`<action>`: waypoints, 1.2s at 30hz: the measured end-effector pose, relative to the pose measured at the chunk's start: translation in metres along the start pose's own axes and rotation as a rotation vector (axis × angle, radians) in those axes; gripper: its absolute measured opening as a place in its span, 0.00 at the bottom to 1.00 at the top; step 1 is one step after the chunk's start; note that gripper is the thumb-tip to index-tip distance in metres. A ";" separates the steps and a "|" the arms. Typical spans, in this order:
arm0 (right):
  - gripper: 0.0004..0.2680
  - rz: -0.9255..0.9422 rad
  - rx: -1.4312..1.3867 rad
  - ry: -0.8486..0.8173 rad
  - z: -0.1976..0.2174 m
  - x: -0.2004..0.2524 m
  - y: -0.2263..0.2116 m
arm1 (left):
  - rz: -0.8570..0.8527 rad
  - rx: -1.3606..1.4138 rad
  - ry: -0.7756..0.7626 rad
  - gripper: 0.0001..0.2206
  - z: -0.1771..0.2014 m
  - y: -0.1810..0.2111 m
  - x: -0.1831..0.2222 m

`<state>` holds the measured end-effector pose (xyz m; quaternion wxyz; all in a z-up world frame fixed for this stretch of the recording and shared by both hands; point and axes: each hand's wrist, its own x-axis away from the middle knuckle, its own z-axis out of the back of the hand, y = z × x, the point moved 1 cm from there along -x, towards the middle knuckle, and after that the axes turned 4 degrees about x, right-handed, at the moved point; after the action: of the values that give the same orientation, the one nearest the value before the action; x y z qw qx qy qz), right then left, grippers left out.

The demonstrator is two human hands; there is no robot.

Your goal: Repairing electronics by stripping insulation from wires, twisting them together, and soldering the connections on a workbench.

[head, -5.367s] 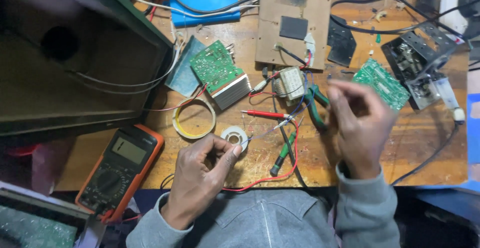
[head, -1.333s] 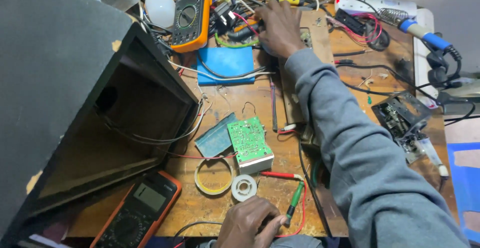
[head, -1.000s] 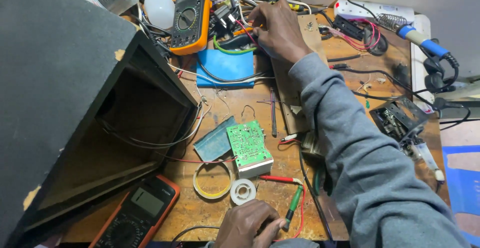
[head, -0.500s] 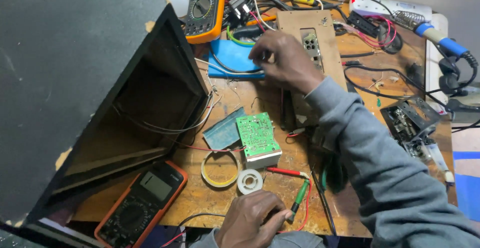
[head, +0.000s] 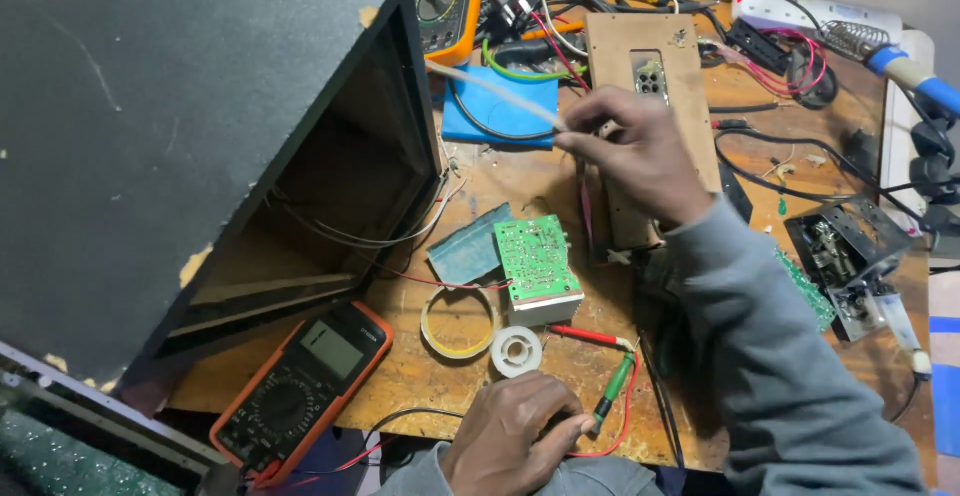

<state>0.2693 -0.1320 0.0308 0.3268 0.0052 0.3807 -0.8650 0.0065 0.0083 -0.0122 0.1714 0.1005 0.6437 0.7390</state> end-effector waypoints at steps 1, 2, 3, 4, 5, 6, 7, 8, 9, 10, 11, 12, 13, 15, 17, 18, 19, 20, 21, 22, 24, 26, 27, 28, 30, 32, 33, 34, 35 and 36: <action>0.05 -0.136 -0.286 0.041 0.009 0.007 -0.003 | 0.018 0.011 -0.023 0.10 -0.001 -0.001 -0.001; 0.05 -0.144 -0.282 0.046 0.016 0.012 -0.010 | 0.016 0.016 -0.032 0.10 0.000 0.000 -0.001; 0.06 -0.293 -0.594 0.084 0.023 0.017 -0.015 | 0.020 0.019 -0.007 0.10 0.001 0.002 -0.003; 0.07 -0.441 -0.906 0.133 0.031 0.023 -0.021 | 0.022 0.021 0.015 0.10 0.001 0.004 -0.005; 0.07 -0.446 -0.900 0.144 0.037 0.030 -0.025 | 0.019 0.025 0.003 0.10 0.002 0.009 -0.007; 0.09 -0.472 -0.903 0.123 0.041 0.035 -0.029 | 0.045 0.042 0.039 0.11 0.004 0.013 -0.008; 0.12 -0.498 -0.906 0.102 0.045 0.040 -0.034 | 0.072 0.059 0.075 0.12 0.007 0.016 -0.009; 0.12 -0.499 -0.907 0.104 0.046 0.047 -0.038 | 0.074 0.059 0.072 0.12 0.010 0.022 -0.012; 0.15 -0.486 -0.942 0.088 0.047 0.054 -0.042 | 0.099 0.047 0.175 0.10 0.014 0.027 -0.015; 0.19 -0.469 -0.981 0.069 0.046 0.059 -0.047 | 0.127 0.032 0.282 0.08 0.020 0.032 -0.016; 0.19 -0.469 -0.986 0.067 0.045 0.065 -0.052 | 0.131 0.028 0.283 0.08 0.023 0.038 -0.019; 0.21 -0.453 -1.036 0.046 0.045 0.071 -0.057 | 0.167 0.069 0.370 0.07 0.027 0.045 -0.021; 0.24 -0.437 -1.085 0.024 0.044 0.077 -0.062 | 0.202 0.110 0.457 0.07 0.031 0.051 -0.024; 0.23 -0.394 -1.144 -0.022 0.039 0.084 -0.073 | 0.136 0.078 0.460 0.10 0.036 0.065 -0.033; 0.22 -0.351 -1.203 -0.069 0.030 0.093 -0.080 | 0.072 0.044 0.464 0.17 0.037 0.072 -0.042; 0.22 -0.369 -1.234 -0.048 0.024 0.098 -0.080 | 0.092 0.159 0.466 0.15 0.035 0.072 -0.046; 0.22 -0.388 -1.264 -0.026 0.018 0.104 -0.081 | 0.112 0.275 0.469 0.14 0.032 0.072 -0.050; 0.22 -0.387 -1.265 -0.023 0.017 0.107 -0.084 | 0.111 0.272 0.466 0.14 0.032 0.074 -0.053; 0.21 -0.358 -1.263 0.009 0.017 0.110 -0.086 | 0.053 0.330 0.491 0.10 0.032 0.076 -0.055; 0.20 -0.329 -1.258 0.043 0.017 0.112 -0.088 | -0.007 0.390 0.513 0.06 0.032 0.078 -0.059; 0.19 -0.331 -1.264 0.071 0.013 0.117 -0.090 | 0.060 0.497 0.537 0.09 0.025 0.068 -0.060; 0.17 -0.335 -1.271 0.098 0.011 0.120 -0.092 | 0.130 0.602 0.562 0.12 0.022 0.061 -0.061; 0.17 -0.319 -1.262 0.123 0.011 0.121 -0.093 | 0.094 0.624 0.538 0.13 0.022 0.061 -0.061; 0.17 -0.304 -1.253 0.145 0.012 0.121 -0.095 | 0.057 0.645 0.516 0.13 0.023 0.061 -0.062; 0.16 -0.312 -1.247 0.150 0.011 0.121 -0.095 | 0.045 0.703 0.442 0.11 0.023 0.058 -0.061; 0.14 -0.321 -1.240 0.155 0.008 0.121 -0.092 | 0.033 0.761 0.368 0.10 0.021 0.053 -0.059; 0.14 -0.334 -1.206 0.173 0.006 0.122 -0.089 | 0.027 0.823 0.371 0.10 0.020 0.050 -0.058; 0.15 -0.346 -1.174 0.189 0.003 0.122 -0.086 | 0.018 0.883 0.376 0.10 0.019 0.046 -0.057; 0.15 -0.344 -1.175 0.187 0.000 0.120 -0.085 | 0.017 0.882 0.379 0.10 0.022 0.049 -0.056; 0.12 -0.326 -1.022 0.262 -0.002 0.118 -0.083 | 0.028 0.865 0.392 0.10 0.025 0.052 -0.055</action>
<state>0.1286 -0.1560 0.0537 0.0995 -0.1057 0.7854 -0.6017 0.0604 0.0044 0.0469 -0.0209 0.0301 0.9111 0.4106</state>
